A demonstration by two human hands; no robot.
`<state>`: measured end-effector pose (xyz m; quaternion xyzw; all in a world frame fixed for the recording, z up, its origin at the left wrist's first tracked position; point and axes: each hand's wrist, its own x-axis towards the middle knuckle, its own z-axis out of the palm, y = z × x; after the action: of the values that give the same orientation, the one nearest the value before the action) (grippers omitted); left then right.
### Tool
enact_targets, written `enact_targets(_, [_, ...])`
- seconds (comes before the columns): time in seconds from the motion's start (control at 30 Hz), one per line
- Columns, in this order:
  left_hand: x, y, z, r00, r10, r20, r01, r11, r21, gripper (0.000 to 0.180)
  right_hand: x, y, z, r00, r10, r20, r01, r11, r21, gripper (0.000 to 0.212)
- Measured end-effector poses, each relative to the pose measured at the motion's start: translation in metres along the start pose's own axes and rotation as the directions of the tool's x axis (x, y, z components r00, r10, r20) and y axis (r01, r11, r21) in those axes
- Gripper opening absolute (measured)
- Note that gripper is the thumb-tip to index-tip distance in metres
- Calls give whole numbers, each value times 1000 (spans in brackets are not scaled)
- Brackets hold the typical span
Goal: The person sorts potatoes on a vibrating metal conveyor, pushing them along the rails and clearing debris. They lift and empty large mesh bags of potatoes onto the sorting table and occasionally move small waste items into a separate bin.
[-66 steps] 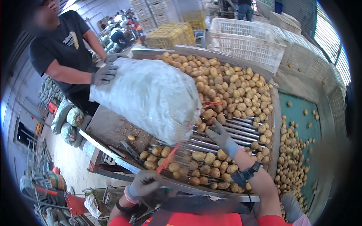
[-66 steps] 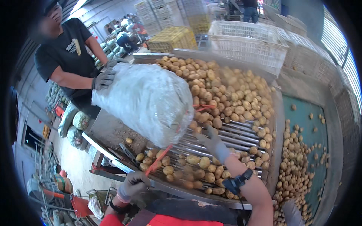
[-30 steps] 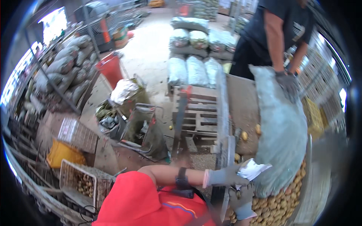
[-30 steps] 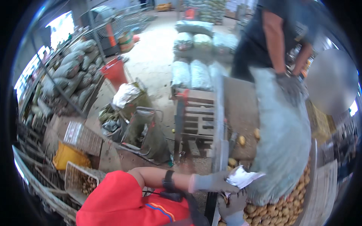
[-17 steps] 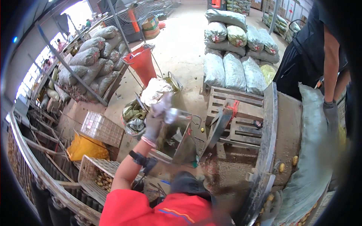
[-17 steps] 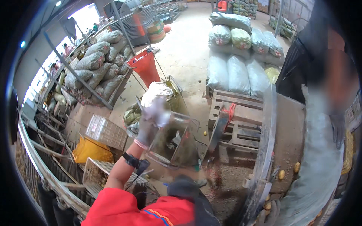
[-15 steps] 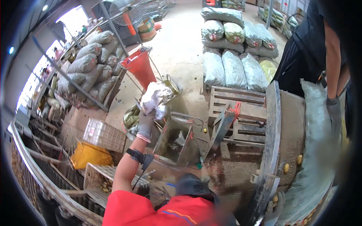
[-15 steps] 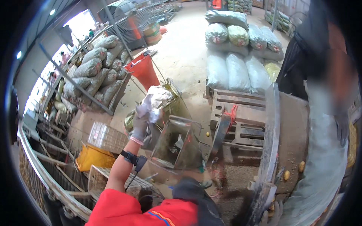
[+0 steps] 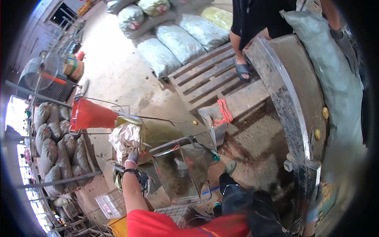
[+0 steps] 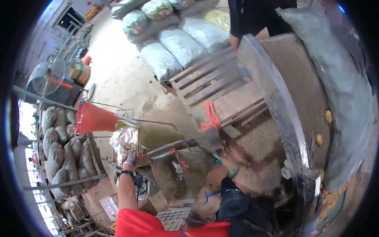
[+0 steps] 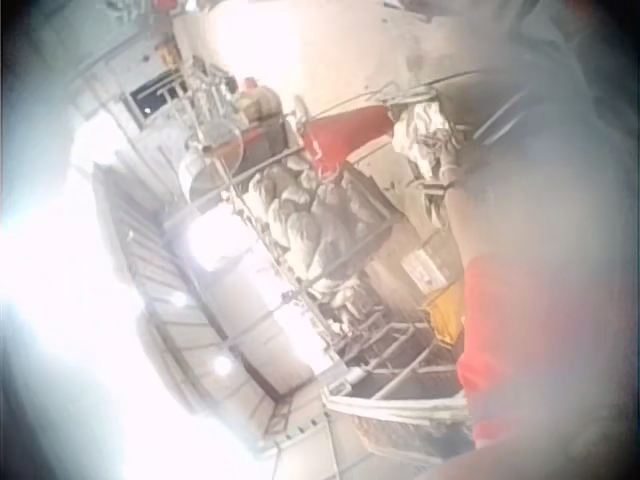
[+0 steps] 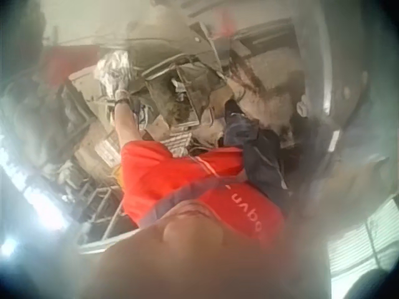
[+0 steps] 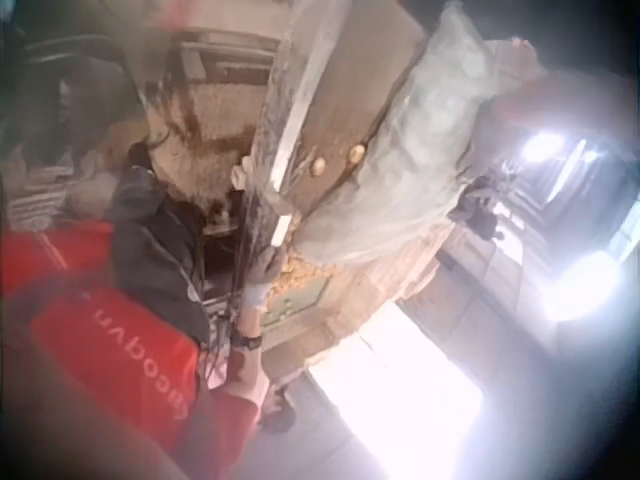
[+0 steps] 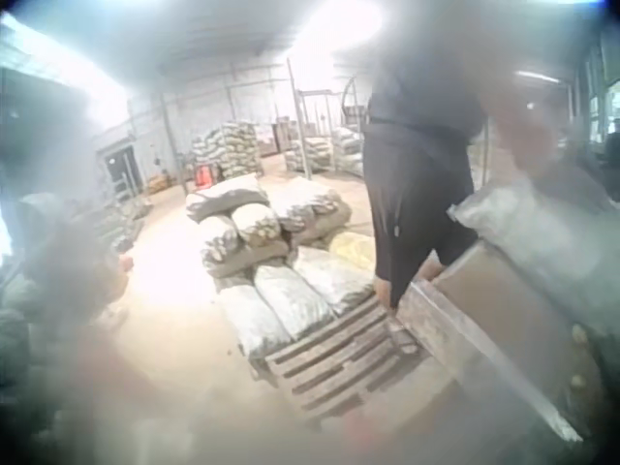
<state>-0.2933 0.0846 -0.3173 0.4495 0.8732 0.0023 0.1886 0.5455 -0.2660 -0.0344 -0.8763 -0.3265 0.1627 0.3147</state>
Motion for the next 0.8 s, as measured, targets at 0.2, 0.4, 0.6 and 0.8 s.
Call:
enact_targets(0.2, [41, -3, 26, 997, 9, 79, -24, 980, 195, 60, -5, -37, 14, 995, 79, 53, -88, 978, 191, 41])
enact_targets(0.4, [74, 59, 32, 955, 297, -7, -280, 907, 315, 58, -13, -97, 39, 996, -52, -66, 38, 980, -196, 25])
enact_targets(0.6, [61, 173, -12, 814, 546, -199, -398, 773, 494, 56, 4, -126, 35, 967, -254, -17, 247, 952, -180, 36])
enact_targets(0.8, [-49, 313, -97, 213, 842, -496, -536, 525, 661, 54, 25, -112, 22, 937, -216, 274, 241, 969, -61, 39])
